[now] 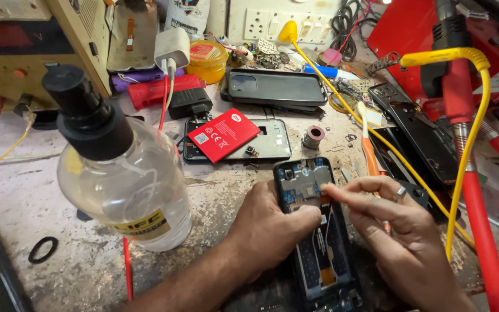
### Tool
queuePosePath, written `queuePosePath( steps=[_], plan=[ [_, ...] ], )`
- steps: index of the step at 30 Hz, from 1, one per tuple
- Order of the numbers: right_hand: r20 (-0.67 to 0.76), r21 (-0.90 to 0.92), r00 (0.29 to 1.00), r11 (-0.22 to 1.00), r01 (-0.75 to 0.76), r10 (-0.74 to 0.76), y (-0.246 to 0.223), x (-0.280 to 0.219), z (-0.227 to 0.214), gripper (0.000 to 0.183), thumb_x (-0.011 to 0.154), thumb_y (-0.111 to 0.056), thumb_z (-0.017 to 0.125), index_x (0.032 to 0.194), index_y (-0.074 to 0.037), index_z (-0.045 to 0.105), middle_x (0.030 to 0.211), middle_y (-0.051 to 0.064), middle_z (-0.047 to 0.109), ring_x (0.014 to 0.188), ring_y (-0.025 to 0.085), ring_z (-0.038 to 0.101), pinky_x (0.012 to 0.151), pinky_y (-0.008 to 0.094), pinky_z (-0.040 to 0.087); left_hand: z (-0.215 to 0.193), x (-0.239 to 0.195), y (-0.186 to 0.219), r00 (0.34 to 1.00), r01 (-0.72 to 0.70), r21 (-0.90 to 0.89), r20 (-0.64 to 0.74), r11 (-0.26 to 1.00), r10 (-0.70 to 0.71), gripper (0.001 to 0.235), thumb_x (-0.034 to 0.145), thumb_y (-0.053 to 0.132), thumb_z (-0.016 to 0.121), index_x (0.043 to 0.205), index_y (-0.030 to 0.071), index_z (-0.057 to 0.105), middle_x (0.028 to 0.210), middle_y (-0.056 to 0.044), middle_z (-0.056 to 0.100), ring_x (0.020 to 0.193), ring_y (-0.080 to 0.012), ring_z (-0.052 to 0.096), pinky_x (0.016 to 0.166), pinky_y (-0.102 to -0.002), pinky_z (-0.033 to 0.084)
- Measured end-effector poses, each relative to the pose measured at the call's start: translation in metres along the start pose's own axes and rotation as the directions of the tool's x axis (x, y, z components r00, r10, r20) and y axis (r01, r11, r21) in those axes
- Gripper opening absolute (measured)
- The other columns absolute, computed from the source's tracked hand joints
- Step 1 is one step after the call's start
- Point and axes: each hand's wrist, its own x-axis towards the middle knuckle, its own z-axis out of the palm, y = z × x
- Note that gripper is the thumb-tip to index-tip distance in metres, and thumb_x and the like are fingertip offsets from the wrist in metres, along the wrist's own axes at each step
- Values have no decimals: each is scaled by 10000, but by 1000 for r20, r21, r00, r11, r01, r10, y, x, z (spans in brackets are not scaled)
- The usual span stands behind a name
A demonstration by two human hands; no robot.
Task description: The person assembles a smartphone by connecting internal ribbon cables, installing the motherboard, and inserting the battery. The person then closes the device and powers it on to confirm functionality.
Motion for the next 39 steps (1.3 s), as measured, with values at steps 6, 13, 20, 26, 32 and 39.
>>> queuePosePath(
  steps=[6,13,20,26,32,39],
  plan=[
    [-163,-218,983,975,44,-81,-13,2,14,217,909,-55,704,1113,-63,776,1003,78,798,934,149,746,850,268,554,0,2,2,1000,-24,-86,-19,996,22,136,817,51,630,916,10,715,776,-10,713,645,-74,651,580,-274,574],
    [-166,-402,951,898,177,-262,-24,5,24,224,867,-43,734,1079,-91,785,998,79,733,923,196,716,822,296,563,-1,0,2,998,-61,0,-23,998,61,116,814,80,642,869,10,715,728,2,702,624,-69,633,553,-284,552],
    [47,-738,870,570,362,-491,-24,2,32,387,727,-35,737,1114,-61,744,1087,87,703,1084,300,666,951,445,521,-3,0,-1,988,-118,271,-64,955,140,128,796,150,673,784,26,698,628,14,671,562,-61,605,499,-305,521],
    [20,-703,871,612,361,-491,-26,5,24,354,737,-58,730,1089,-91,758,1090,48,706,1066,283,673,936,430,520,-2,-1,-4,986,-156,146,-37,977,163,117,792,127,666,843,40,726,700,27,706,613,-50,636,539,-272,543],
    [-138,-498,960,855,145,-243,-29,-1,30,251,870,-87,732,1111,-94,799,1013,65,705,970,253,674,845,361,540,0,6,-10,989,-137,14,-60,990,138,112,852,112,706,879,11,745,767,-12,718,642,-66,635,570,-263,541],
    [-181,-325,984,944,-60,0,-47,-25,26,724,681,-404,875,1294,-89,655,1112,101,729,1048,208,721,895,335,551,-6,9,-12,999,-34,-270,0,962,35,188,949,199,604,904,49,709,743,-19,709,616,-103,663,588,-284,562]
  ],
)
